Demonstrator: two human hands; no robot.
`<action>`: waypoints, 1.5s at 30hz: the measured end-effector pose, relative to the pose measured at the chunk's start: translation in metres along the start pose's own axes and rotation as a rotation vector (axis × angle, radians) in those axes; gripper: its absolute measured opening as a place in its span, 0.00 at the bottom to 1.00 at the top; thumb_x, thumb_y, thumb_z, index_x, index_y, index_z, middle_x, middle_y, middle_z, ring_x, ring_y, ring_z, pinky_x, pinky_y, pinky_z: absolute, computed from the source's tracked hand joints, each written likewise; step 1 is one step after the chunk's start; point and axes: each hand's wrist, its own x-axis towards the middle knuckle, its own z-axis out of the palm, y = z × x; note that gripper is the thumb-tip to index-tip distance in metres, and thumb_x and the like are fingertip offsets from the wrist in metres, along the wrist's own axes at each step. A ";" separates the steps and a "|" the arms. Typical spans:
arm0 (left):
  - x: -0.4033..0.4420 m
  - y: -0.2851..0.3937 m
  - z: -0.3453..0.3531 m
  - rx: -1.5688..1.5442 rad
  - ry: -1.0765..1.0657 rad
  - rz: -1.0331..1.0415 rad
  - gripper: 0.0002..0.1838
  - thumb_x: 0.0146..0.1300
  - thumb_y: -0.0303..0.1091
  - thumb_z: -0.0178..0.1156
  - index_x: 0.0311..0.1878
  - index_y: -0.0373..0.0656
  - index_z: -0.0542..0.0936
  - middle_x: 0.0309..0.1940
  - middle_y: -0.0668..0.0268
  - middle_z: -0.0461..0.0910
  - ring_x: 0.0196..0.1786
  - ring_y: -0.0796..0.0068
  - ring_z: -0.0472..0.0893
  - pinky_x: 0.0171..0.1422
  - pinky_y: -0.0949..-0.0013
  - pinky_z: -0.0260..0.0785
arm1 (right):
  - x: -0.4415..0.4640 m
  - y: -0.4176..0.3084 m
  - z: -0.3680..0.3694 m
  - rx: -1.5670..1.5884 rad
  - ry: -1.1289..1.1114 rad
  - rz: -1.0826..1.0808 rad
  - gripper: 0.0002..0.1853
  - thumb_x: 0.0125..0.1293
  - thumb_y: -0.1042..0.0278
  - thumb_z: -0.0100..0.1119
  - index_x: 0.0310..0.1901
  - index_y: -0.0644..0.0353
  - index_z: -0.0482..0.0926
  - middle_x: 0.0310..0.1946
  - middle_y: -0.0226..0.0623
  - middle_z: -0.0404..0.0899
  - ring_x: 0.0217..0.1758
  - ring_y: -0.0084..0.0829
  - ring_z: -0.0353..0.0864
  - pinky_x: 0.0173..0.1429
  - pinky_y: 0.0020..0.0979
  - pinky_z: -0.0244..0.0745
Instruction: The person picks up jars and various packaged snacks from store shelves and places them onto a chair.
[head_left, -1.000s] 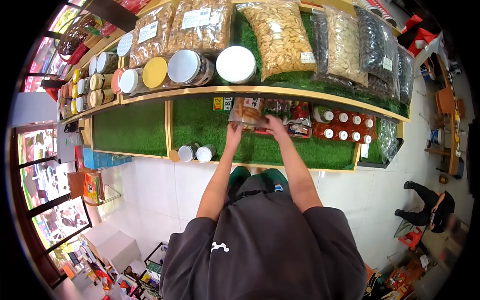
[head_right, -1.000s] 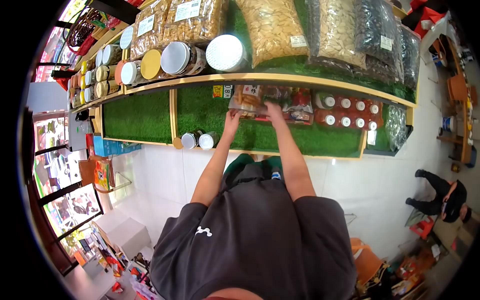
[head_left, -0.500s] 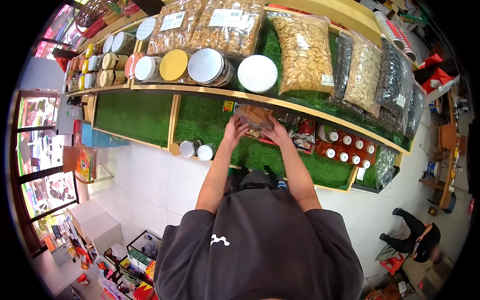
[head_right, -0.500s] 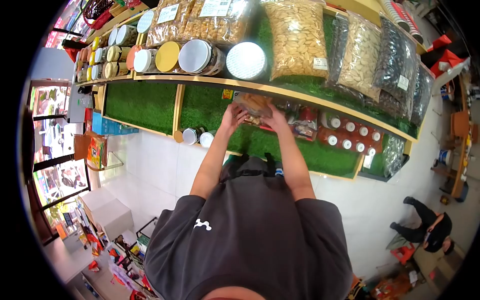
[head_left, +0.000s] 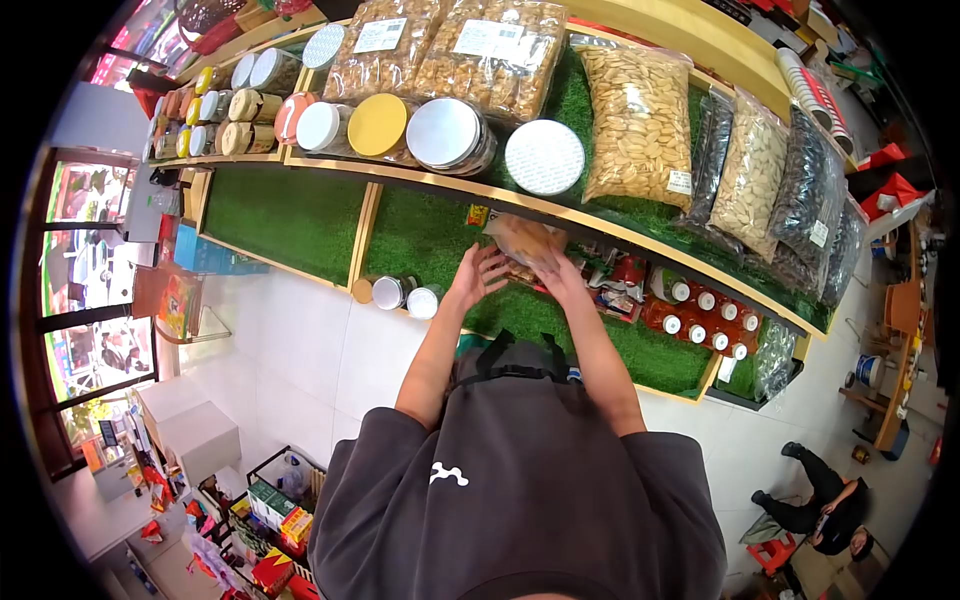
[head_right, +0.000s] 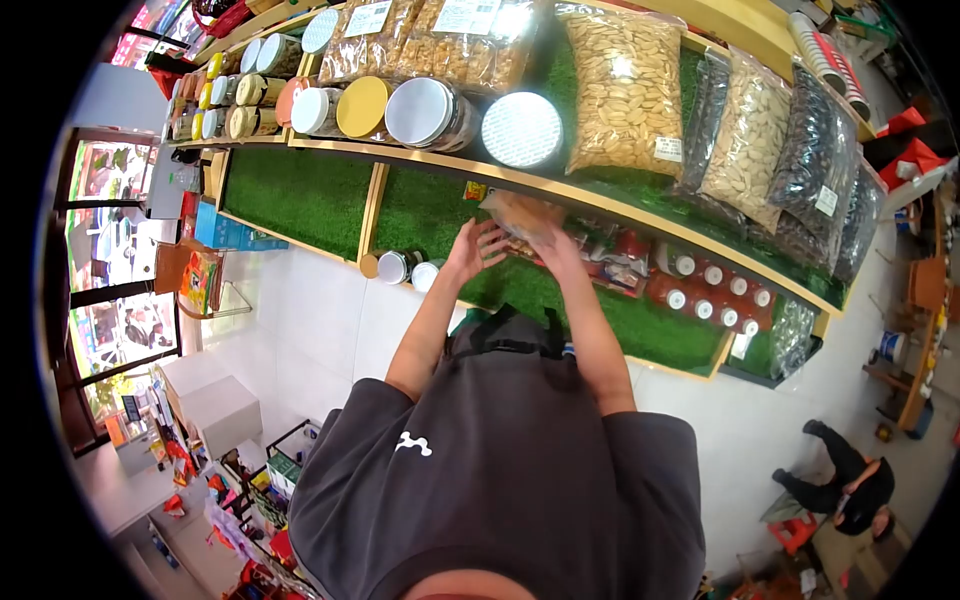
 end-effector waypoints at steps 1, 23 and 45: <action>-0.002 -0.002 -0.001 -0.025 -0.019 -0.046 0.36 0.64 0.59 0.42 0.68 0.47 0.54 0.62 0.58 0.63 0.59 0.60 0.70 0.60 0.52 0.63 | -0.007 0.000 -0.004 -0.075 0.009 -0.002 0.18 0.66 0.67 0.50 0.55 0.64 0.68 0.53 0.42 0.73 0.57 0.37 0.71 0.62 0.40 0.67; -0.055 -0.031 0.007 0.091 -0.244 -0.100 0.34 0.61 0.31 0.58 0.67 0.43 0.55 0.59 0.58 0.68 0.58 0.66 0.73 0.58 0.62 0.71 | -0.140 0.035 -0.015 -0.655 -0.047 -0.161 0.15 0.58 0.76 0.61 0.42 0.58 0.64 0.42 0.39 0.75 0.45 0.30 0.78 0.48 0.32 0.77; -0.098 -0.083 -0.020 0.363 -0.288 -0.093 0.43 0.53 0.34 0.67 0.68 0.42 0.54 0.61 0.60 0.65 0.62 0.71 0.67 0.65 0.66 0.61 | -0.171 0.077 -0.039 -0.854 0.022 -0.187 0.28 0.53 0.75 0.64 0.56 0.64 0.65 0.50 0.38 0.75 0.51 0.28 0.75 0.57 0.29 0.69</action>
